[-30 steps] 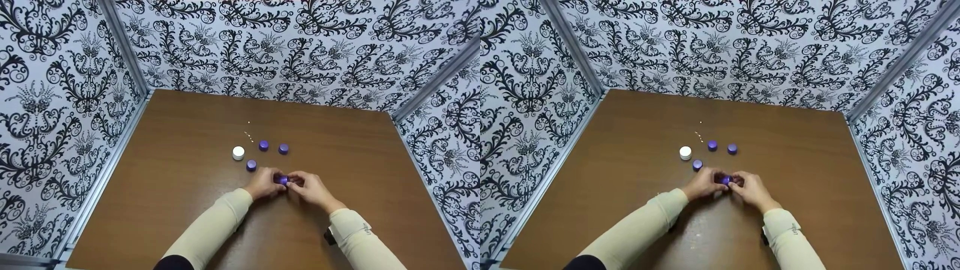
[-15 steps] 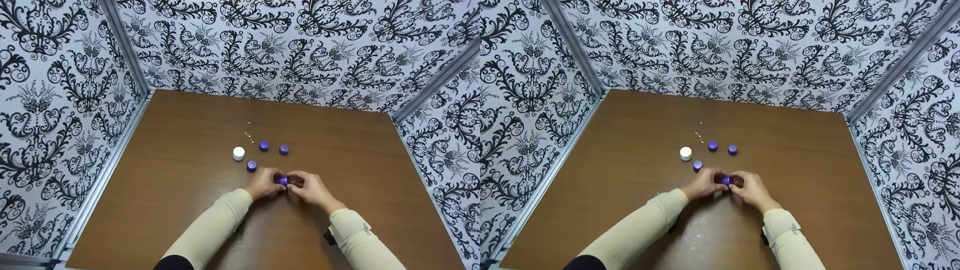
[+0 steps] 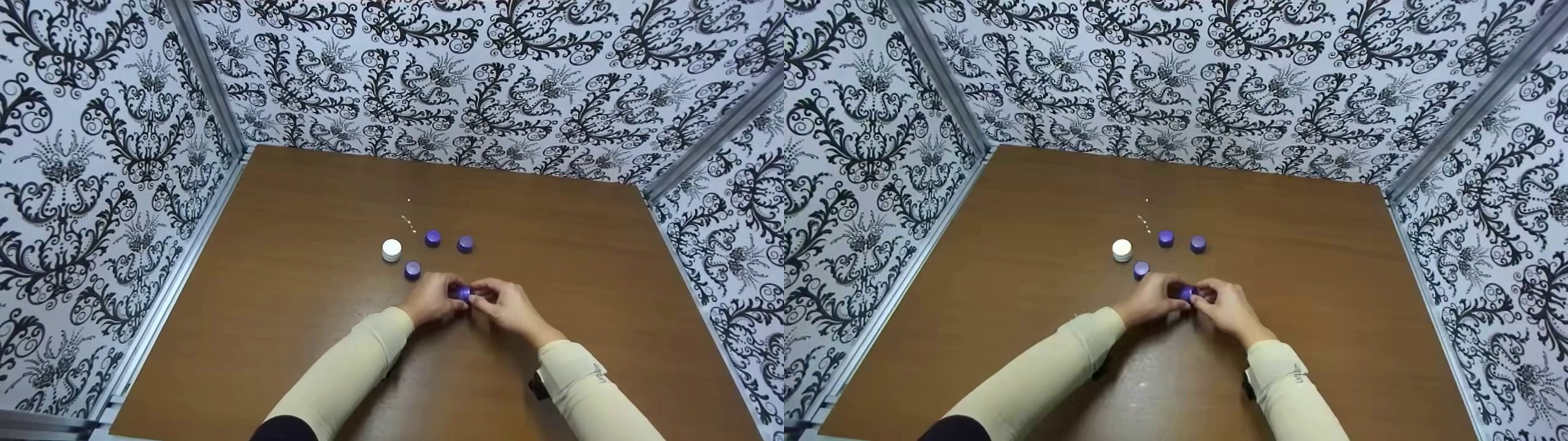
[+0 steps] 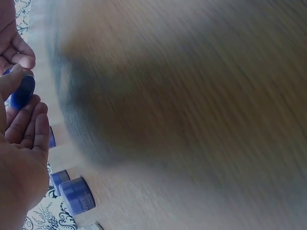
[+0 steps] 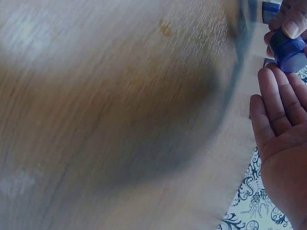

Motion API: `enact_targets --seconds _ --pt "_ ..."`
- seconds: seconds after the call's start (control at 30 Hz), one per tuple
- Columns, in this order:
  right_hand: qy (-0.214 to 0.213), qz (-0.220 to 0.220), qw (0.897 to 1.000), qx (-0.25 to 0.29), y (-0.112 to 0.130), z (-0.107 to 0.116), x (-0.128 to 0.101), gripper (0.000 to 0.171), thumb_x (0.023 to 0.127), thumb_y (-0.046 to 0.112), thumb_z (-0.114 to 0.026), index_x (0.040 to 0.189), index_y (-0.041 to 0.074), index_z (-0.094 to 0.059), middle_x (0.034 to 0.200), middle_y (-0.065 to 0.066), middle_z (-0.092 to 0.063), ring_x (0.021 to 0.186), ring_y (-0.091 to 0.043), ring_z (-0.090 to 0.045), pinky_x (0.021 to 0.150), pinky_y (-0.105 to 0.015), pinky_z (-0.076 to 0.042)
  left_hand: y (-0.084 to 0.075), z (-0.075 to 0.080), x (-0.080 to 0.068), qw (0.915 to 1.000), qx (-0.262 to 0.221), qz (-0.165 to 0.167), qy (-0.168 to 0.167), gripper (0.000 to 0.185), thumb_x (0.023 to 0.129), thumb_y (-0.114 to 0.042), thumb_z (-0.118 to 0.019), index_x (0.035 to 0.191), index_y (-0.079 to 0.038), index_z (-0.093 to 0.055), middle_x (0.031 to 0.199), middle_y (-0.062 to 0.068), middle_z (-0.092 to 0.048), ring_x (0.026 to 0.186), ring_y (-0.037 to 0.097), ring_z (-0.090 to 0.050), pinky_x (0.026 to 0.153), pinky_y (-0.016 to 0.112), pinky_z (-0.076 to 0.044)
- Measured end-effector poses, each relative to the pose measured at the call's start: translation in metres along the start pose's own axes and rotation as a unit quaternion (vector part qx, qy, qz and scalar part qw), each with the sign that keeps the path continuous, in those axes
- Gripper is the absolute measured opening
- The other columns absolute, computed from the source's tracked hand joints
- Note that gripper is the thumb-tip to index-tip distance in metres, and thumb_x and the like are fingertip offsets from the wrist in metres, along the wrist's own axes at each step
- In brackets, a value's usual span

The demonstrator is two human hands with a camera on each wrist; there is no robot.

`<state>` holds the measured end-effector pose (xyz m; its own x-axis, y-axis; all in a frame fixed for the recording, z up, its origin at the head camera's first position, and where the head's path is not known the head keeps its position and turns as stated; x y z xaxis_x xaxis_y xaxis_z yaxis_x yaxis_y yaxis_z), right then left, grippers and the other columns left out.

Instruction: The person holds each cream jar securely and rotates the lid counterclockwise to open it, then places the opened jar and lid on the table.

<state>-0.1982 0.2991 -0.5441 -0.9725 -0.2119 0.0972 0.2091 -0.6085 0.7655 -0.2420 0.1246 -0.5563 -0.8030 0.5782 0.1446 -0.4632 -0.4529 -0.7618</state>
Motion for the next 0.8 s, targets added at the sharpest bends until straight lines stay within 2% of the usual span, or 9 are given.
enact_targets --seconds 0.53,0.8 --pt "0.010 0.022 1.000 0.010 0.0007 0.0014 -0.0011 0.029 0.087 0.004 -0.075 0.115 0.003 -0.069 0.106 -0.012 -0.072 0.091 -0.023 -0.071 0.079 -0.033 -0.056 -0.0022 0.0014 -0.0010 0.9999 0.012 -0.001 0.004 0.035 0.079 -0.016 -0.086 0.110 -0.006 -0.074 0.102 -0.001 -0.073 0.092 0.007 -0.064 0.084 0.020 -0.047" --pt "-0.004 0.010 1.000 0.002 0.0009 0.0014 -0.0027 0.024 0.088 0.008 -0.075 0.110 0.001 -0.070 0.098 -0.009 -0.073 0.086 -0.022 -0.071 0.076 -0.031 -0.055 -0.0033 0.0008 -0.0012 1.0000 0.005 0.002 0.003 0.035 0.079 -0.016 -0.086 0.110 -0.007 -0.074 0.102 -0.002 -0.073 0.093 0.007 -0.064 0.085 0.021 -0.047"
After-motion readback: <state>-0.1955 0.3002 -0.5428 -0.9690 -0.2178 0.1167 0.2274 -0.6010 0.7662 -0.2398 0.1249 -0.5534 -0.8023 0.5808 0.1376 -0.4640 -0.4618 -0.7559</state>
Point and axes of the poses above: each hand's wrist, its own x-axis towards the middle knuckle, its own z-axis out of the back of the hand, y = z × x, the point moved 3 cm from there along x, towards the middle knuckle
